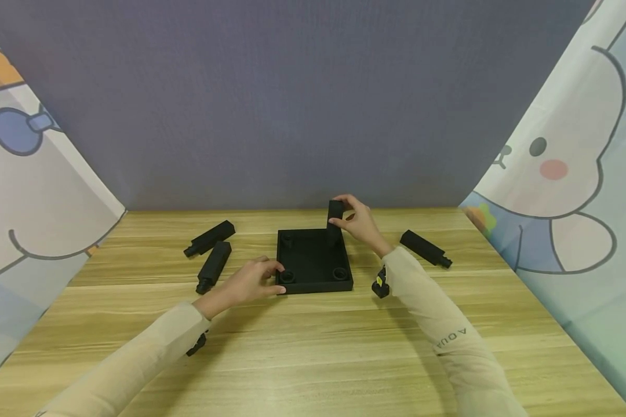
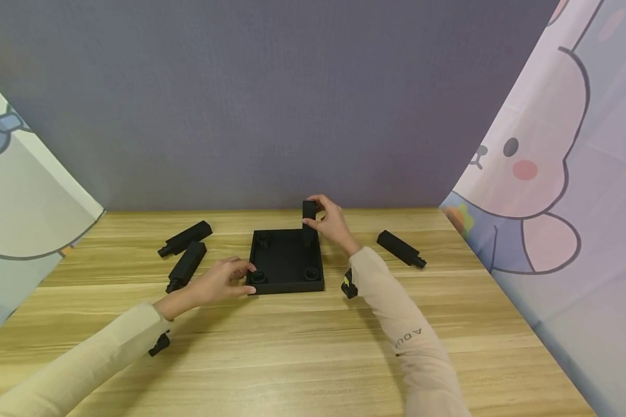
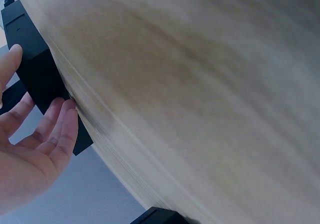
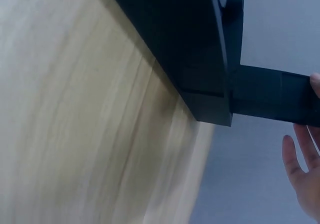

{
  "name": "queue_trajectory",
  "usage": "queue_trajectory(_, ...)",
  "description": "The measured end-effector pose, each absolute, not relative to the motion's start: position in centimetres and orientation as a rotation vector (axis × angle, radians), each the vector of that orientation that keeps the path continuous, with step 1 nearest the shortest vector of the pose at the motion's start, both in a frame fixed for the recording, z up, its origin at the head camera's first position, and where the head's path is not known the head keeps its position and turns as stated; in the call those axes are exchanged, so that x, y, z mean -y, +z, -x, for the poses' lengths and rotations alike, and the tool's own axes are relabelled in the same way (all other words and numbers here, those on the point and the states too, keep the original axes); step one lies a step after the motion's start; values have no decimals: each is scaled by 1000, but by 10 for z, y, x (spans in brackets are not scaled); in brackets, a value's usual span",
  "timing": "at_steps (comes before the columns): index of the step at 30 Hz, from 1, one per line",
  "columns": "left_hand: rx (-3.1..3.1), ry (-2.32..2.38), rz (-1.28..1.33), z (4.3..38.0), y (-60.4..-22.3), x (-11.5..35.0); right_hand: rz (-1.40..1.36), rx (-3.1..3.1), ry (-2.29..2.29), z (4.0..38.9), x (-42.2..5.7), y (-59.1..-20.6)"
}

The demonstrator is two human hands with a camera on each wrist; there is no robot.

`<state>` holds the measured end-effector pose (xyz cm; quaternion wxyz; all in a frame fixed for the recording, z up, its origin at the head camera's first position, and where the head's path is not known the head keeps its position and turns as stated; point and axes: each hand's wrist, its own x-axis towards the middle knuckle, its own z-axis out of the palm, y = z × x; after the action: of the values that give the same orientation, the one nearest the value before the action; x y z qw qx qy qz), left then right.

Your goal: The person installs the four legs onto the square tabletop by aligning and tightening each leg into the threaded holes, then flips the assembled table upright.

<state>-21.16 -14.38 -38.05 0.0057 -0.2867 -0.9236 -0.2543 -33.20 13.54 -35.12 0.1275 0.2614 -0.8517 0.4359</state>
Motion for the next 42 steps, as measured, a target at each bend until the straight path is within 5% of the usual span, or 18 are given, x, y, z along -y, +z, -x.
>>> queue_trajectory(42, 2942, -775, 831, 214, -381, 142, -971, 2613, 1364, 340, -149, -333)
